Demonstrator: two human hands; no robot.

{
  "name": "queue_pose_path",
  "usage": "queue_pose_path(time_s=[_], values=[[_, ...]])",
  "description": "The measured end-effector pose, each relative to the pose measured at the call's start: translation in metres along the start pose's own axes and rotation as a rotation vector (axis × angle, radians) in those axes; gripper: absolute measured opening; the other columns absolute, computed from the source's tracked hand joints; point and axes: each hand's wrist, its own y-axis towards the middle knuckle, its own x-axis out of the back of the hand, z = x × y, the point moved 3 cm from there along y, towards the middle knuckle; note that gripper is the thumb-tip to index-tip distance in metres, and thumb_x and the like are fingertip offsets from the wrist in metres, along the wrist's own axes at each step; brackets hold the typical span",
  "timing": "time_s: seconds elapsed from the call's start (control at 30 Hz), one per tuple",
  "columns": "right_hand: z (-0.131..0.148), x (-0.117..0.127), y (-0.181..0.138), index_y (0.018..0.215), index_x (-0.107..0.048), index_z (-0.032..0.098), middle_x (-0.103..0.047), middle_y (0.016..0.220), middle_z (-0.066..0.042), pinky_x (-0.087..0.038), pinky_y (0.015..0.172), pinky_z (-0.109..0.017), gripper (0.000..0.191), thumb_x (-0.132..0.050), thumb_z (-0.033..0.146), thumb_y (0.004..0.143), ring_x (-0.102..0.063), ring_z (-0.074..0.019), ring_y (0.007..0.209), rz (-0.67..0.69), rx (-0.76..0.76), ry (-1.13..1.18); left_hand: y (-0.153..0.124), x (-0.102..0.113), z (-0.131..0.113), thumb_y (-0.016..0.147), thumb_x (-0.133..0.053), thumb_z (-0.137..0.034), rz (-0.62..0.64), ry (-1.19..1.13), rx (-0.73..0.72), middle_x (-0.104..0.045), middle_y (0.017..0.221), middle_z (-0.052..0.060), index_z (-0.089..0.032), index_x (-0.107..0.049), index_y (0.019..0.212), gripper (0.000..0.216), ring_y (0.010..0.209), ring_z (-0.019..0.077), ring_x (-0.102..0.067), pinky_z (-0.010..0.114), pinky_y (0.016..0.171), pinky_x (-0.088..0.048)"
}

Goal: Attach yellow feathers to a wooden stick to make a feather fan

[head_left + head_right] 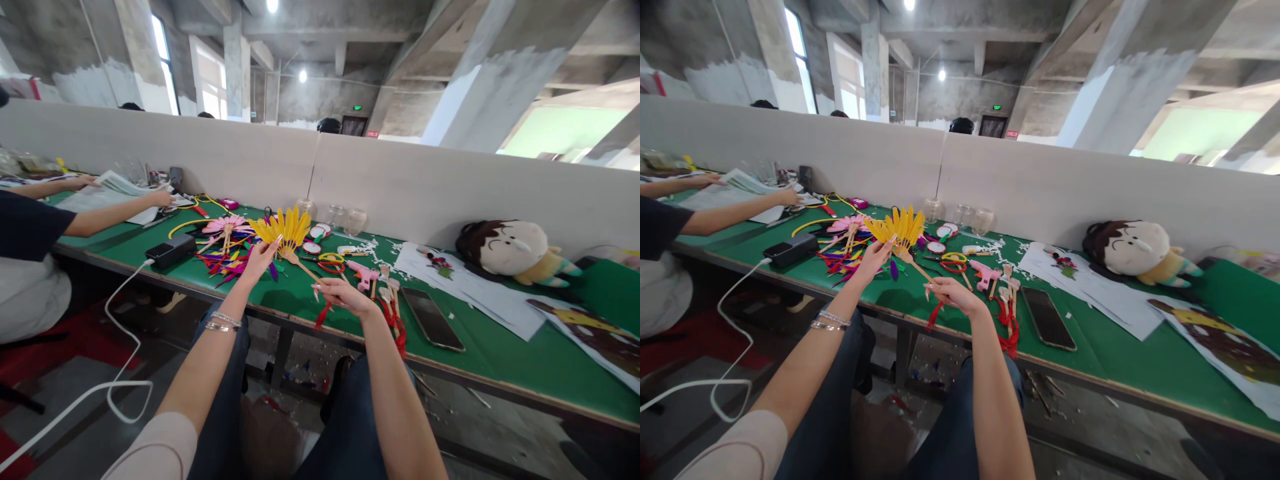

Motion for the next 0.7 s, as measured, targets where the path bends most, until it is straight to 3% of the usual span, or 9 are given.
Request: queue_pose_path(time_s=[0.23,0.7], values=[[-0.0001,0.0021,-0.0018,0.077,-0.060,0.012,-0.028,0.037,0.012,-0.010,0.040,-0.024,0.026,-0.059,0.037,0.071,-0.015,-0.0024,0.034,-0.007,-0.013,0.032,-0.0033,-0.0011,-0.0065,0.058,-0.068,-0.048,0.038,-0.066,-0.011,-0.030,0.041,-0.010,-0.014,-0.053,0.067,0.039,0.036,0.0017,-0.024,0.020,0.038,-0.012],[-0.0015,0.0025,-0.0010,0.079,-0.062,0.012,-0.025,0.035,0.012,-0.015,0.039,-0.022,0.027,-0.058,0.037,0.071,-0.014,-0.0031,0.034,-0.006,-0.020,0.012,-0.0041,-0.0019,-0.0048,0.054,-0.069,-0.051,0.028,-0.028,0.057,-0.028,0.037,-0.011,-0.015,-0.049,0.065,0.043,0.033,0.0018,-0.022,0.020,0.037,-0.011]])
